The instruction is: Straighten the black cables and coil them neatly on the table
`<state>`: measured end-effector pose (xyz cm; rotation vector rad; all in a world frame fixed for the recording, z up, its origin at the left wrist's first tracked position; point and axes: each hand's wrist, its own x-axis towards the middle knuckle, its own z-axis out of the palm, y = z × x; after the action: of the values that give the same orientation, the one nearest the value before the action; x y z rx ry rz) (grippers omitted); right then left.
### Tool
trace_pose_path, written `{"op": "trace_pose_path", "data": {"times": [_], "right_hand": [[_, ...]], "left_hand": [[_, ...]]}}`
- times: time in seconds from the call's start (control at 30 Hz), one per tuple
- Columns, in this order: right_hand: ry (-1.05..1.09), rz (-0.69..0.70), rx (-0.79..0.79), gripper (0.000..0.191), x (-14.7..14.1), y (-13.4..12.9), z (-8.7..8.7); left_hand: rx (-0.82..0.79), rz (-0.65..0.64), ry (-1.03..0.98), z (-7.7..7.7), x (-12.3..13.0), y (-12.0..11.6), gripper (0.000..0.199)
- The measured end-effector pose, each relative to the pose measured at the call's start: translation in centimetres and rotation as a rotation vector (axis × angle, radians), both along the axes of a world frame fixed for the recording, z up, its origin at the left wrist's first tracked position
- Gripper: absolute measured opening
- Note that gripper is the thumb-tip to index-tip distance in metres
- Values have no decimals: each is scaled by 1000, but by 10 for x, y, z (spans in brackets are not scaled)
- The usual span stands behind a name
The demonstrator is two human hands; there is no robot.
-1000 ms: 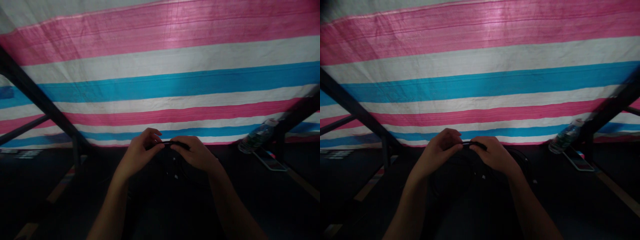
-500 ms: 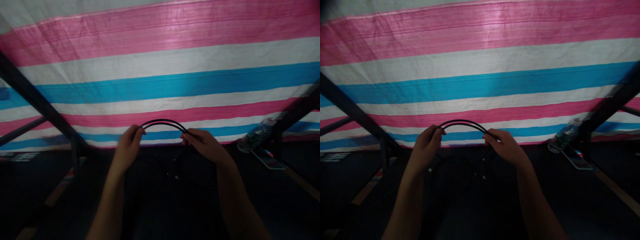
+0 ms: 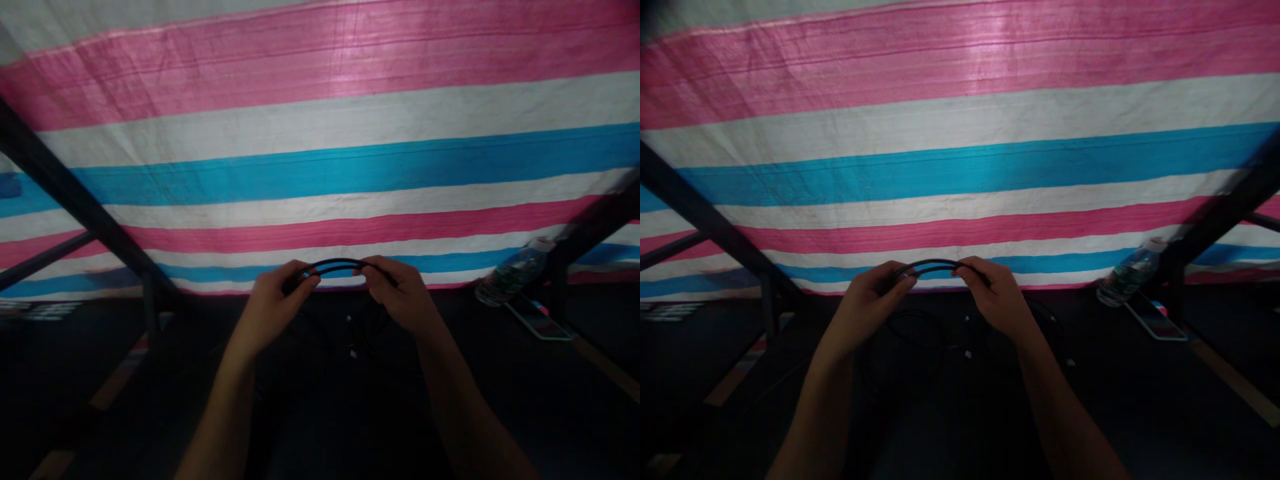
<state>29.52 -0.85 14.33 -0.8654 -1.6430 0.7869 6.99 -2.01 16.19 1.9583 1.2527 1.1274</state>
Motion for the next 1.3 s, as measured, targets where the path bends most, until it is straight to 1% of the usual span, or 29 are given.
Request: {"op": "trace_pose_path", "data": {"times": [0.1,0.17,0.2,0.27,0.33,0.4,0.47,0.53,0.6,0.67,0.77,0.83,1.0,1.03,1.1,1.17,1.23,1.3], "right_hand": [[338,-81,-42,22,5,5,0],[493,-135,-31,24,7,7,2],[533,-159,-20,24,8,8,4],[570,-193,-4,25,8,9,7],[585,-203,2,24,7,9,8],[594,-200,3,24,6,9,8],[606,-197,4,24,5,9,7],[622,-202,7,23,5,10,6],[641,-216,17,22,6,11,6],[647,-233,30,22,8,12,7],[636,-243,33,23,8,12,7],[650,-233,16,24,5,11,7],[774,-148,-92,26,-14,7,0],[797,-141,-95,26,-18,6,-1],[825,-139,-88,26,-21,6,-3],[818,-133,-86,27,-20,6,-3],[792,-132,-73,27,-14,8,-1],[769,-143,-44,27,-7,10,1]], "left_hand": [[-32,32,15,2,-14,4,23],[-73,-14,58,5,-25,5,24],[-100,-49,82,6,-30,5,24],[-168,-113,145,6,-37,4,24],[-243,-172,211,3,-40,3,25],[-325,-231,272,-2,-40,2,26],[-390,-281,279,-6,-38,1,30],[-427,-314,220,-7,-36,2,36],[-449,-322,116,-5,-35,4,41],[-461,-260,-13,-1,-37,5,42],[-394,-111,-267,1,-38,8,40],[-321,-58,-378,1,-34,9,37],[-66,175,-358,-8,-9,15,33],[-38,185,-368,-10,-3,15,33],[-10,159,-415,-13,4,16,31],[7,129,-441,-14,6,15,27],[5,100,-402,-12,3,13,24],[-34,36,-319,-8,-4,10,25]]}}
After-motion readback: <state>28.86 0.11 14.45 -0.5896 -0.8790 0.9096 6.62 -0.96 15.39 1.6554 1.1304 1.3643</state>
